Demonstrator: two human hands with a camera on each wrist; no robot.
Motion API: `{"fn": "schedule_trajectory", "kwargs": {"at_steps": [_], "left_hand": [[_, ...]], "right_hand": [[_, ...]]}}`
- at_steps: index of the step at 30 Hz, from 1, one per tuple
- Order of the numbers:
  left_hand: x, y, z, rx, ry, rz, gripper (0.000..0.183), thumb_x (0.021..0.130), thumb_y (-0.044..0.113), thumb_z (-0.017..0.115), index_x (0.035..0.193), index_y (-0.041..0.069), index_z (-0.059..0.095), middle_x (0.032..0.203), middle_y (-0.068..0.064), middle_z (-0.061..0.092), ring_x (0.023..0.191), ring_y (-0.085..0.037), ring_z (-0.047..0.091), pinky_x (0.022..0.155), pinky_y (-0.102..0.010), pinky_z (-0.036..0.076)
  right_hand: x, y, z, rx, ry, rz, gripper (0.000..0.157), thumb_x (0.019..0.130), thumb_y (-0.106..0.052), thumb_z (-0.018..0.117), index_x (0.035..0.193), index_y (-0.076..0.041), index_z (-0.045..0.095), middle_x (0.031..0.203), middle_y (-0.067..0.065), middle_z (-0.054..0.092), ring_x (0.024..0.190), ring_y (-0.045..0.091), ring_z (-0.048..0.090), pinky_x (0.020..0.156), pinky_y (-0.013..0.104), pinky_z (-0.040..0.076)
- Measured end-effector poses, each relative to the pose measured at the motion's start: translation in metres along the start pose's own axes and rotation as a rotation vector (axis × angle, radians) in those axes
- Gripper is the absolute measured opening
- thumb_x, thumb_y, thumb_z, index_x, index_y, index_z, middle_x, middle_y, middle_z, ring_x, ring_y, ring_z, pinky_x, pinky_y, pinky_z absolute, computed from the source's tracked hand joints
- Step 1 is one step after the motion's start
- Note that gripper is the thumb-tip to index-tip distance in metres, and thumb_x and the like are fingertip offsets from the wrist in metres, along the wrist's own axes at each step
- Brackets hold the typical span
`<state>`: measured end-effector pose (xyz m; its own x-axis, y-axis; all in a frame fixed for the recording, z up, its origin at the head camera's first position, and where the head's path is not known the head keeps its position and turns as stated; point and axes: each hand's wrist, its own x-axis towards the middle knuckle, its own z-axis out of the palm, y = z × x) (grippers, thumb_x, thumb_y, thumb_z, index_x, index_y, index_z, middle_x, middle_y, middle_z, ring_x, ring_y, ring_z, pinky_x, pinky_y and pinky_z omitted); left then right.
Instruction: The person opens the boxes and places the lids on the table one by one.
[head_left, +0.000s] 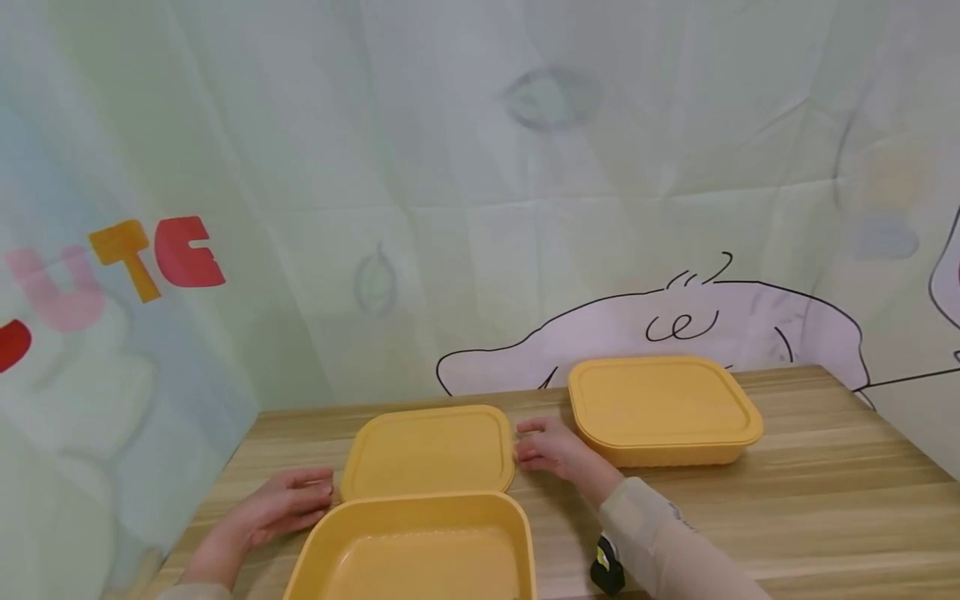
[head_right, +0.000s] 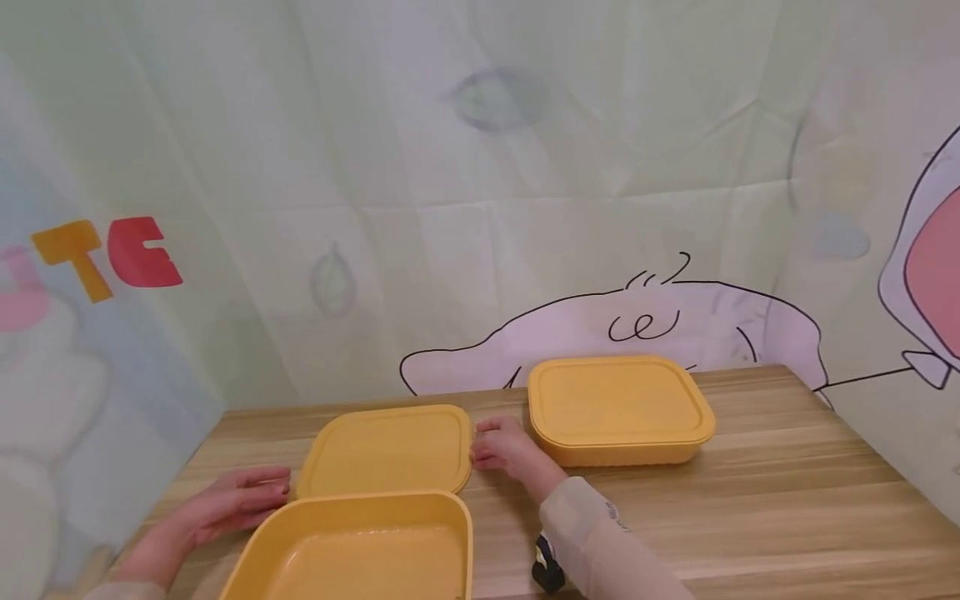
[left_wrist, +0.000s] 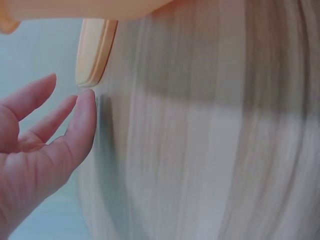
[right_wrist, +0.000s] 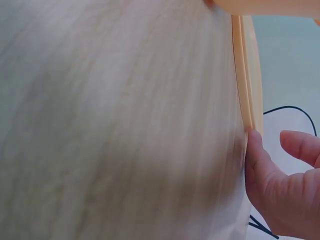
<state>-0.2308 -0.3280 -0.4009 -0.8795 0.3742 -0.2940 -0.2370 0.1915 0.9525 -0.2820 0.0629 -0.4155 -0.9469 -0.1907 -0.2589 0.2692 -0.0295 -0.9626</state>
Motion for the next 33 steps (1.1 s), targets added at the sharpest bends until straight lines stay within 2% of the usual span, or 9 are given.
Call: {"fn": "schedule_trajectory", "kwargs": {"at_steps": [3, 5, 8, 11, 16, 21, 25, 29, 33], "left_hand": [[0.000, 0.001, 0.000, 0.005, 0.037, 0.005, 0.070, 0.092, 0.013, 0.057, 0.137, -0.020, 0.013, 0.108, -0.004, 0.058, 0.093, -0.010, 0.057, 0.082, -0.027, 0.050], [-0.001, 0.003, 0.001, 0.027, 0.068, 0.010, 0.070, 0.092, 0.014, 0.058, 0.137, -0.018, 0.015, 0.115, -0.013, 0.056, 0.096, -0.012, 0.057, 0.084, -0.029, 0.050], [-0.002, 0.009, 0.004, 0.092, 0.106, 0.023, 0.068, 0.094, 0.018, 0.057, 0.138, -0.016, 0.018, 0.131, -0.031, 0.042, 0.109, -0.022, 0.053, 0.089, -0.036, 0.048], [-0.004, 0.016, 0.007, 0.148, 0.105, 0.047, 0.067, 0.095, 0.022, 0.054, 0.139, -0.015, 0.019, 0.139, -0.037, 0.027, 0.120, -0.032, 0.045, 0.094, -0.044, 0.044], [-0.008, 0.026, 0.012, 0.178, 0.096, 0.081, 0.064, 0.096, 0.022, 0.054, 0.138, -0.014, 0.022, 0.138, -0.035, 0.032, 0.121, -0.036, 0.044, 0.096, -0.050, 0.040], [-0.012, 0.034, 0.015, 0.208, 0.166, 0.108, 0.060, 0.094, 0.018, 0.056, 0.137, -0.013, 0.028, 0.130, -0.028, 0.044, 0.116, -0.033, 0.048, 0.096, -0.054, 0.038], [-0.016, 0.041, 0.020, 0.227, 0.210, 0.108, 0.058, 0.094, 0.017, 0.057, 0.136, -0.011, 0.031, 0.127, -0.025, 0.047, 0.114, -0.034, 0.049, 0.096, -0.054, 0.039], [-0.019, 0.049, 0.027, 0.243, 0.224, 0.114, 0.057, 0.093, 0.017, 0.058, 0.136, -0.011, 0.032, 0.127, -0.025, 0.047, 0.115, -0.036, 0.048, 0.096, -0.053, 0.039], [-0.021, 0.055, 0.035, 0.244, 0.236, 0.128, 0.058, 0.092, 0.016, 0.060, 0.136, -0.010, 0.033, 0.125, -0.022, 0.050, 0.113, -0.030, 0.050, 0.096, -0.051, 0.040]], "right_hand": [[-0.002, -0.001, -0.003, -0.011, 0.008, -0.005, 0.040, 0.082, 0.014, 0.051, 0.120, 0.015, 0.041, 0.069, 0.008, 0.053, 0.061, 0.015, 0.055, 0.057, 0.028, 0.051], [-0.003, -0.002, -0.004, -0.018, 0.011, -0.012, 0.040, 0.082, 0.015, 0.051, 0.121, 0.015, 0.042, 0.070, 0.009, 0.053, 0.061, 0.015, 0.054, 0.057, 0.028, 0.051], [-0.007, -0.005, -0.004, -0.032, -0.008, -0.027, 0.042, 0.082, 0.015, 0.051, 0.123, 0.016, 0.043, 0.072, 0.010, 0.053, 0.061, 0.015, 0.053, 0.057, 0.028, 0.051], [-0.012, -0.009, -0.005, -0.059, -0.049, -0.046, 0.044, 0.081, 0.016, 0.051, 0.124, 0.016, 0.042, 0.074, 0.012, 0.056, 0.061, 0.015, 0.054, 0.057, 0.027, 0.051], [-0.019, -0.015, -0.009, -0.119, -0.119, -0.068, 0.046, 0.080, 0.017, 0.052, 0.125, 0.017, 0.041, 0.079, 0.012, 0.057, 0.063, 0.015, 0.054, 0.060, 0.029, 0.052], [-0.024, -0.020, -0.015, -0.170, -0.174, -0.079, 0.045, 0.082, 0.013, 0.053, 0.126, 0.016, 0.042, 0.086, 0.016, 0.058, 0.069, 0.015, 0.055, 0.068, 0.034, 0.054], [-0.030, -0.024, -0.019, -0.206, -0.205, -0.089, 0.046, 0.083, 0.009, 0.054, 0.127, 0.014, 0.043, 0.094, 0.019, 0.058, 0.075, 0.016, 0.057, 0.075, 0.039, 0.054], [-0.037, -0.028, -0.023, -0.232, -0.230, -0.101, 0.046, 0.083, 0.006, 0.056, 0.127, 0.013, 0.044, 0.097, 0.020, 0.058, 0.080, 0.018, 0.058, 0.080, 0.042, 0.052], [-0.045, -0.031, -0.027, -0.230, -0.260, -0.115, 0.046, 0.084, 0.004, 0.057, 0.126, 0.014, 0.043, 0.096, 0.018, 0.058, 0.080, 0.018, 0.058, 0.082, 0.044, 0.051]]}}
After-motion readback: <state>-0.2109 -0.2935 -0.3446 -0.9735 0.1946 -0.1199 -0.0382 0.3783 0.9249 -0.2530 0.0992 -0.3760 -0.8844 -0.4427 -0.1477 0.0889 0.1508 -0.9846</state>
